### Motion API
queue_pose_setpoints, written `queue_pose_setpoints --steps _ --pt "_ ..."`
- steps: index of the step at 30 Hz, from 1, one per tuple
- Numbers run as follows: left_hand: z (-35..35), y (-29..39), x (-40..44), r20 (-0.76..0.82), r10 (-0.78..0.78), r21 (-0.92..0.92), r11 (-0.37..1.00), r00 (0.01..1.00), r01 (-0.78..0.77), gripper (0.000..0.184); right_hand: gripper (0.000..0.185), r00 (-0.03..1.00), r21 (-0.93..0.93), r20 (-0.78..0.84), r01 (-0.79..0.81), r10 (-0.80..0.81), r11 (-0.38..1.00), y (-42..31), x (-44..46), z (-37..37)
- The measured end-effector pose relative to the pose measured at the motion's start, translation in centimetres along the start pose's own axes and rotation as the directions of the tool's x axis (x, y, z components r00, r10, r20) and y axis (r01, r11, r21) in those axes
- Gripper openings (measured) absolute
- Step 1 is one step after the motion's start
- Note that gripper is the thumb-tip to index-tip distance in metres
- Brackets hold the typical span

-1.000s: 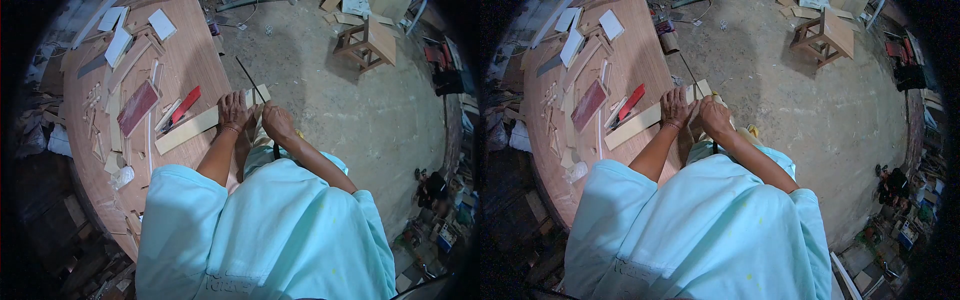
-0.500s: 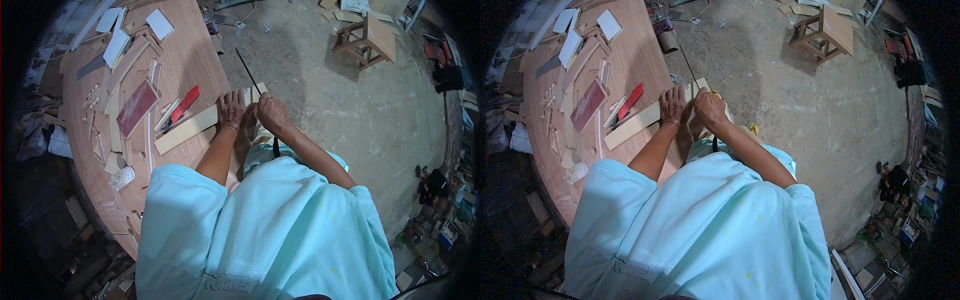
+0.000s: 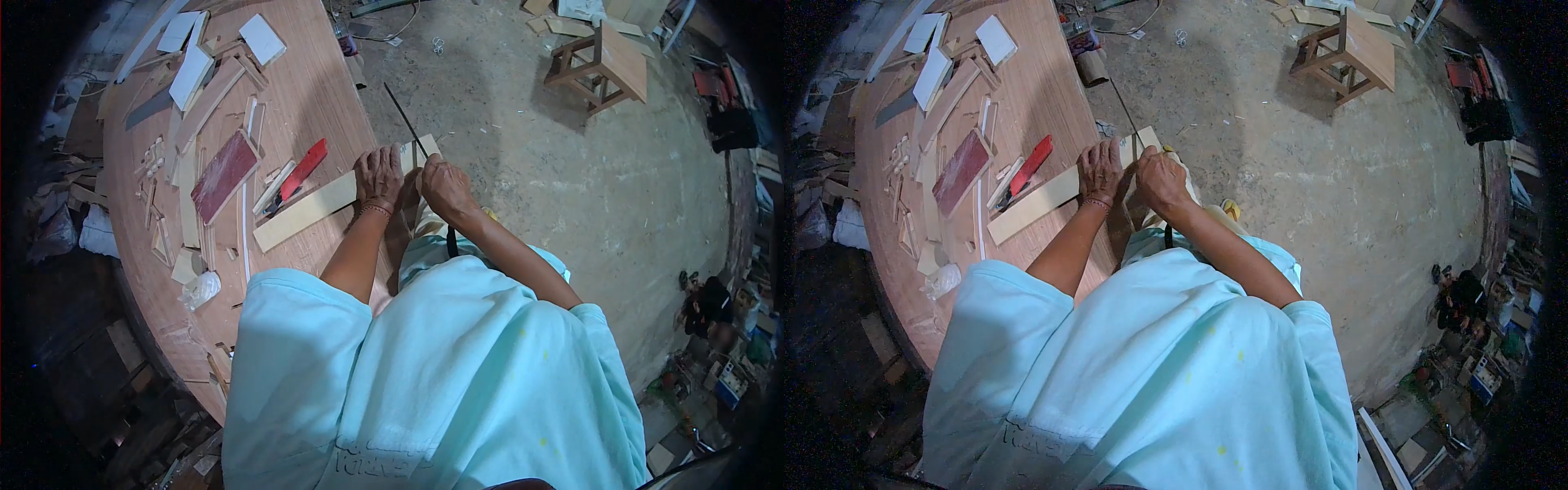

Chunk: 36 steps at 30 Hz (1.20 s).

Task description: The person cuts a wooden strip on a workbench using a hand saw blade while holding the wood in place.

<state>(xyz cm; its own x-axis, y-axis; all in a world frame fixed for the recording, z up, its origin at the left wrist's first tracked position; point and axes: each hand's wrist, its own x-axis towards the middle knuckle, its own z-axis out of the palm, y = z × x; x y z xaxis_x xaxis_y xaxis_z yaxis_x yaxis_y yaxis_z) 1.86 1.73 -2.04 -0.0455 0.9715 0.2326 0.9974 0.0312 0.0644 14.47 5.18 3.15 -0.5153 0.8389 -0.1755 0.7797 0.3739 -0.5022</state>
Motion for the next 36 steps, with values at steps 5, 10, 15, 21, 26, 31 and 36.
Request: queue_pose_setpoints --steps 5,10,15,21,26,31,36 --pt "0.1 0.0 -0.1 0.014 0.002 0.025 1.0 1.0 -0.002 0.031 0.021 1.0 -0.012 0.009 0.009 -0.009 1.0 0.0 0.0 0.0" --pt "-0.5 0.3 0.2 -0.005 0.003 0.062 0.998 1.0 -0.003 0.027 0.022 0.998 0.025 0.032 -0.047 0.046 0.999 -0.1 -0.1 -0.1" --pt "-0.2 0.1 0.2 0.014 -0.005 0.054 0.999 1.0 0.004 0.027 0.02 0.998 0.017 0.045 -0.052 0.051 0.999 -0.9 0.2 -0.8" --pt "-0.1 -0.2 0.0 0.075 0.018 0.071 0.997 0.997 -0.023 0.036 0.019 0.998 0.019 -0.002 0.066 -0.066 0.998 -0.7 2.4 0.0" --pt "0.1 0.0 -0.1 0.076 -0.023 -0.033 0.999 0.997 0.026 0.047 0.019 0.979 0.003 0.157 -0.13 0.128 0.991 -1.9 -0.3 -2.3" --pt "0.8 -0.1 -0.1 0.076 0.0 0.029 1.0 0.997 -0.002 0.051 0.02 0.982 -0.026 0.162 -0.094 0.097 0.995 -1.5 2.4 -1.4" --pt "-0.1 0.1 0.0 0.113 -0.015 0.005 1.0 0.993 0.015 0.048 0.016 0.985 -0.045 0.168 -0.036 0.043 0.998 -1.4 -0.7 -1.8"
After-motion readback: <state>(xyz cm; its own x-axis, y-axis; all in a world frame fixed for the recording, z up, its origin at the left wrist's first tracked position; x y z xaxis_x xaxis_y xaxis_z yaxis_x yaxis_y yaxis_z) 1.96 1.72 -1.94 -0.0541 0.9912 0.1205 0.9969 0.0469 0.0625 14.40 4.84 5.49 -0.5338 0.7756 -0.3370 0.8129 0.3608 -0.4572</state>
